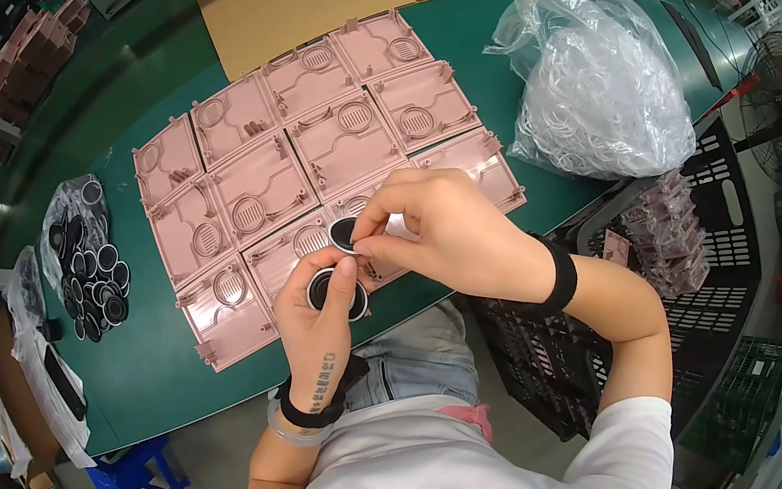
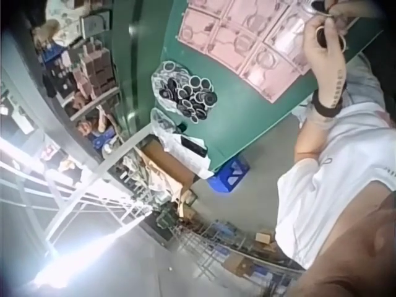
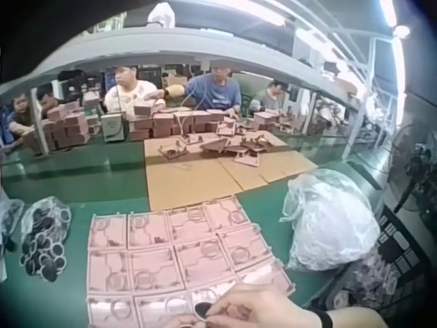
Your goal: The worker is manually placing small circular electronic components into designated slots in pink anti-static trays and then stacking the completed trays.
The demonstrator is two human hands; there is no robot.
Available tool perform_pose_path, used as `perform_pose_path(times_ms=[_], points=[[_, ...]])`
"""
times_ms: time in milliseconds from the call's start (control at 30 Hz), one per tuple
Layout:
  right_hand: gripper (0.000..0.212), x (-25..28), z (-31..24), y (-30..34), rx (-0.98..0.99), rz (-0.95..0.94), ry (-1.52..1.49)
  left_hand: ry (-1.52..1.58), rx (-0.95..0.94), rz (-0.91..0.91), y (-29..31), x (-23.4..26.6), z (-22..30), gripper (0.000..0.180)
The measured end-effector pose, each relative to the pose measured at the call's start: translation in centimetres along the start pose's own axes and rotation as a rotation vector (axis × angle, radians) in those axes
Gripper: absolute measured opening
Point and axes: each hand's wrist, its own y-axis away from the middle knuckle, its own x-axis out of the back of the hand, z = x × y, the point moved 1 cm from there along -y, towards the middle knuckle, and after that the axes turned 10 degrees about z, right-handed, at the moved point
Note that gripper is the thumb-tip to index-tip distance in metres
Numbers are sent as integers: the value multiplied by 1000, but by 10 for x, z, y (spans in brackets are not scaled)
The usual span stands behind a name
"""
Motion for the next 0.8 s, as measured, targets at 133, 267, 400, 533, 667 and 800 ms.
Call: perform_pose_path(times_ms=[133, 267, 400, 533, 667, 800], points=[[10, 1, -2, -1, -43, -19, 19, -28, -9, -1, -2, 0, 0, 16], [10, 0, 1, 0, -43, -23, 8, -90, -47, -2, -2, 1, 0, 16], [10, -1, 1, -1, -31, -18, 26, -80, -69, 5, -3, 2, -3, 15], [10, -1, 0, -1, -25, -25, 50, -108, -58, 7, -3, 3, -2, 14], [11, -2, 1, 0, 25, -16, 65, -118, -57, 13, -4, 2, -2, 12], [10, -5, 5, 1, 136, -5, 86, -60, -19, -3, -5, 6, -4, 10]])
